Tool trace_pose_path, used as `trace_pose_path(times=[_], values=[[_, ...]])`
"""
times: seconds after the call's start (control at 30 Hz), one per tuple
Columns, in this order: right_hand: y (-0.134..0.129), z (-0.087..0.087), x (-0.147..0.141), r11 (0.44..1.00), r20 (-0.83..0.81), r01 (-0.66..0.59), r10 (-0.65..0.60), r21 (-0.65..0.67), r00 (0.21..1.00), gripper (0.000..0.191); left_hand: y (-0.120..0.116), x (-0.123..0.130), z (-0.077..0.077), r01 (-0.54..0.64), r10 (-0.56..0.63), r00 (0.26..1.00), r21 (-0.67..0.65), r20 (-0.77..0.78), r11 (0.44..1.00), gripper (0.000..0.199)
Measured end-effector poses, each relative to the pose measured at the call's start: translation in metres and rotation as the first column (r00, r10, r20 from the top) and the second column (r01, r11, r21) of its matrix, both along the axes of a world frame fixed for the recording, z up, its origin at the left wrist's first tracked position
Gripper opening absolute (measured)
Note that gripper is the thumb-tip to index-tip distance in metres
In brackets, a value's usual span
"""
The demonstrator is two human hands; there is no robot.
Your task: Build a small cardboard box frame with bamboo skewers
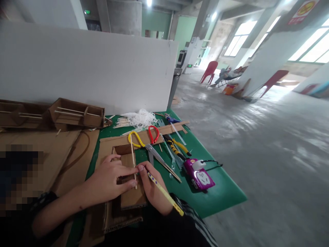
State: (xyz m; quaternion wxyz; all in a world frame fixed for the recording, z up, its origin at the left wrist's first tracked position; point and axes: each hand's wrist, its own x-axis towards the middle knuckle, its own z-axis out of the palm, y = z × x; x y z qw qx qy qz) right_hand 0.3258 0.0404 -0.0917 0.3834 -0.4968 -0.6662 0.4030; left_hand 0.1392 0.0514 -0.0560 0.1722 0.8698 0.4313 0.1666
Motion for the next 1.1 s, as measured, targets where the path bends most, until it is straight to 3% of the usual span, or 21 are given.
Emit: trace_pose_path(times=[0.67, 0.9, 1.1], values=[[0.001, 0.010, 0.005, 1.000, 0.037, -0.021, 0.021, -0.017, 0.999, 0.034, 0.000, 0.002, 0.006, 0.012, -0.010, 0.998, -0.033, 0.066, 0.999, 0.020], [0.007, 0.007, 0.023, 0.990, 0.068, 0.123, -0.127, 0.071, 0.990, 0.032, 0.001, -0.001, 0.003, -0.017, 0.013, 0.990, 0.031, 0.139, 0.999, 0.017], [0.014, -0.002, 0.046, 0.964, -0.020, 0.253, -0.256, -0.075, 0.967, 0.035, 0.002, -0.011, 0.028, -0.015, 0.012, 0.987, 0.017, 0.159, 1.000, 0.015]])
